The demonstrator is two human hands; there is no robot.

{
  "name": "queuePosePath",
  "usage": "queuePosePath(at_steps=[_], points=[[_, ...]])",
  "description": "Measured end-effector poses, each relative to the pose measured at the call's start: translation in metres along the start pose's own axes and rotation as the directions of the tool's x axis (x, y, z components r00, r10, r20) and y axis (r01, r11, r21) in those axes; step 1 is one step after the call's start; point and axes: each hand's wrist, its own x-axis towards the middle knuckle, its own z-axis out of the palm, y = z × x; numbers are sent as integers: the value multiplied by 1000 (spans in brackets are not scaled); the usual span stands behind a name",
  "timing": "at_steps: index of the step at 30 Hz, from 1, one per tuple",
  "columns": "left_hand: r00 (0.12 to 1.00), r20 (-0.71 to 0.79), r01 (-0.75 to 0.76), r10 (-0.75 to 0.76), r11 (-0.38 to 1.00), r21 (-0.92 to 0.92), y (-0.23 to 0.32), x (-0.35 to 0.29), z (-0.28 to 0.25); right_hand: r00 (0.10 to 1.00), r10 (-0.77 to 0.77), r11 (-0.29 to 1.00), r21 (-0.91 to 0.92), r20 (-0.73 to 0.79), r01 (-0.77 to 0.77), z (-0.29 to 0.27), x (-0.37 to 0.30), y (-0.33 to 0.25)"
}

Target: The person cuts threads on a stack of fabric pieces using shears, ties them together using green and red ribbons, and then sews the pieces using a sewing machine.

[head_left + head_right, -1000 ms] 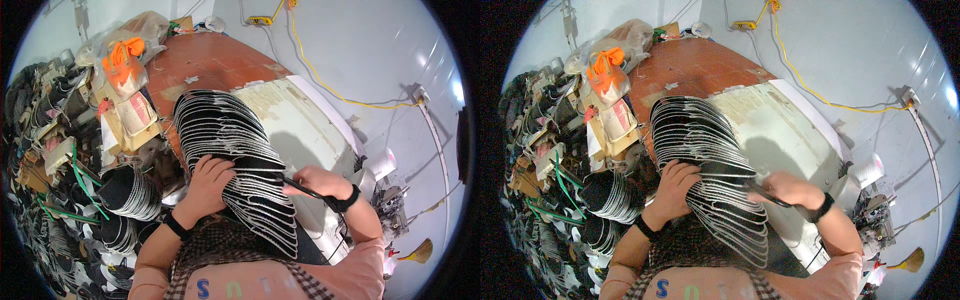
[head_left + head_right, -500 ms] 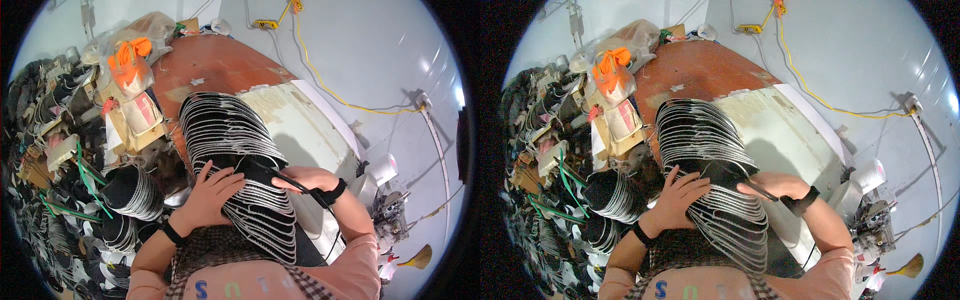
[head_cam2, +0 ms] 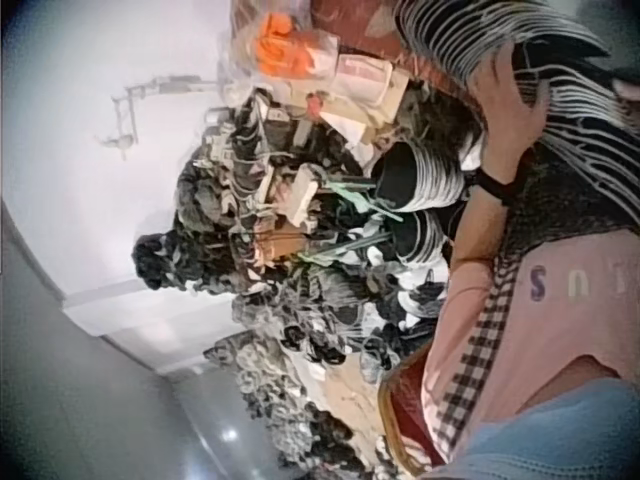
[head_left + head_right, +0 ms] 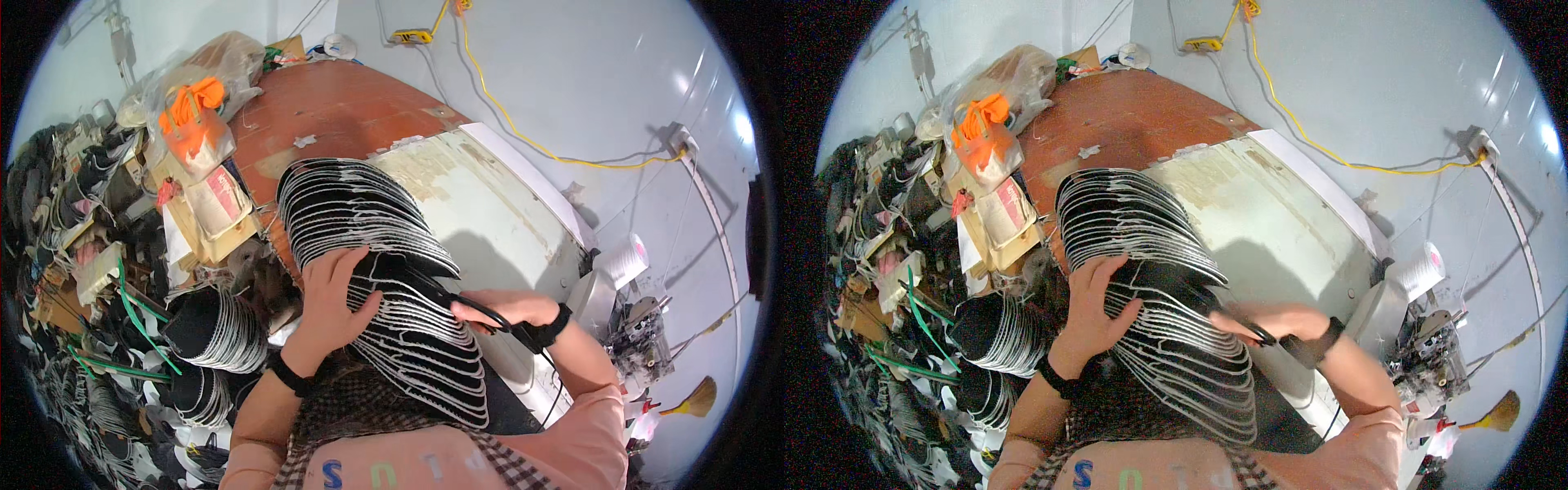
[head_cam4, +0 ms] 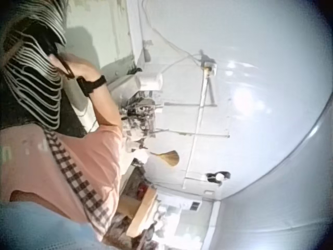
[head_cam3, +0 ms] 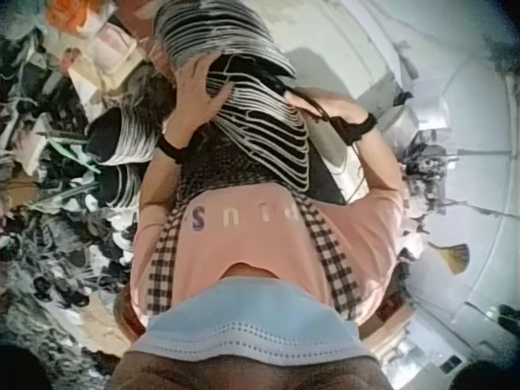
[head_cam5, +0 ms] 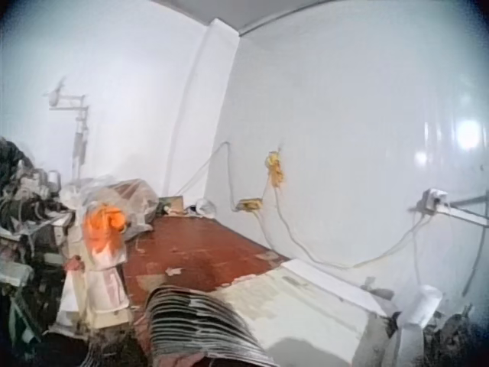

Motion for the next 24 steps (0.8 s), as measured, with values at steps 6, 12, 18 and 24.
queuePosePath(at_steps=[6,12,18,24], points=[[992,114,-63,57,997,45,4,2,-5,988,-128,991,-39,-83,125,-6,42,-15],[997,69,-44,38,995,84,5,2,-2,952,-229,963,-193,-206,190,-6,-8,-8],[992,87,-105,93,985,137,-2,5,1,987,-80,995,41,-141,87,-15,-74,10],[997,55,-49,47,998,34,-5,7,3,994,-101,975,193,-33,106,-19,-52,8]])
